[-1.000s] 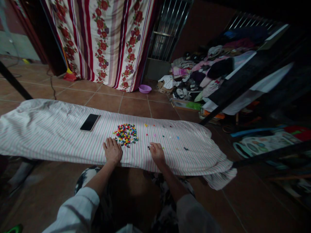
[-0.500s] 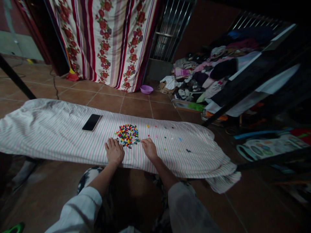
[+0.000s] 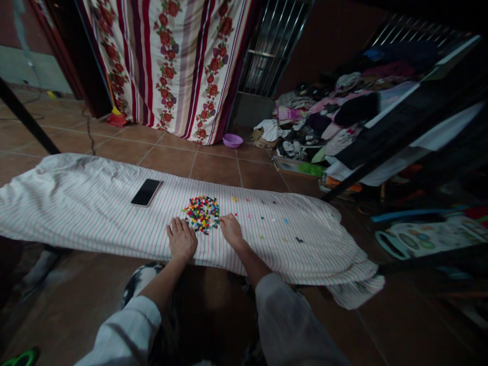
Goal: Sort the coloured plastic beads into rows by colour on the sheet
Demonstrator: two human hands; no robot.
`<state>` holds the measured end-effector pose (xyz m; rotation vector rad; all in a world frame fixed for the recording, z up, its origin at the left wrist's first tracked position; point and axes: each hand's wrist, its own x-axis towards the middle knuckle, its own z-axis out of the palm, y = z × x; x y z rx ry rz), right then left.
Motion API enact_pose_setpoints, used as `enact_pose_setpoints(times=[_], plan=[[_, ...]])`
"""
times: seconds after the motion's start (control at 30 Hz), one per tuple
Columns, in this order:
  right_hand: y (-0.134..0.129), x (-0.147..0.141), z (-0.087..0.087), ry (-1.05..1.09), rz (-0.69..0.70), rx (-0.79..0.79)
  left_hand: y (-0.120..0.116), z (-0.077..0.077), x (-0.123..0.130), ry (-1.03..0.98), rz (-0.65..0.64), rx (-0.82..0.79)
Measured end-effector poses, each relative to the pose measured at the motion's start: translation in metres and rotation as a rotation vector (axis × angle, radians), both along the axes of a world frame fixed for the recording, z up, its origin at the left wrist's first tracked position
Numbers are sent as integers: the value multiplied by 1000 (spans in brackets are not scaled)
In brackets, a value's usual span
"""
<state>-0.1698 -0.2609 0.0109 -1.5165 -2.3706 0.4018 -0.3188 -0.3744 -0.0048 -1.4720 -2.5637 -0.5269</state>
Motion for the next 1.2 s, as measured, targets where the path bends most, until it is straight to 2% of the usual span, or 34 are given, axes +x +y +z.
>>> enact_pose_setpoints(times=[0.37,0.87,1.2], plan=[[-3,-18,21,-187,-70,-103,2,-8,-1,33,3,36],[-9,-29,17,-214,-110,-80,2,-12,-1,65,1,51],[-19,-27,17,-179,-118,10,1,-10,-1,82,-14,64]])
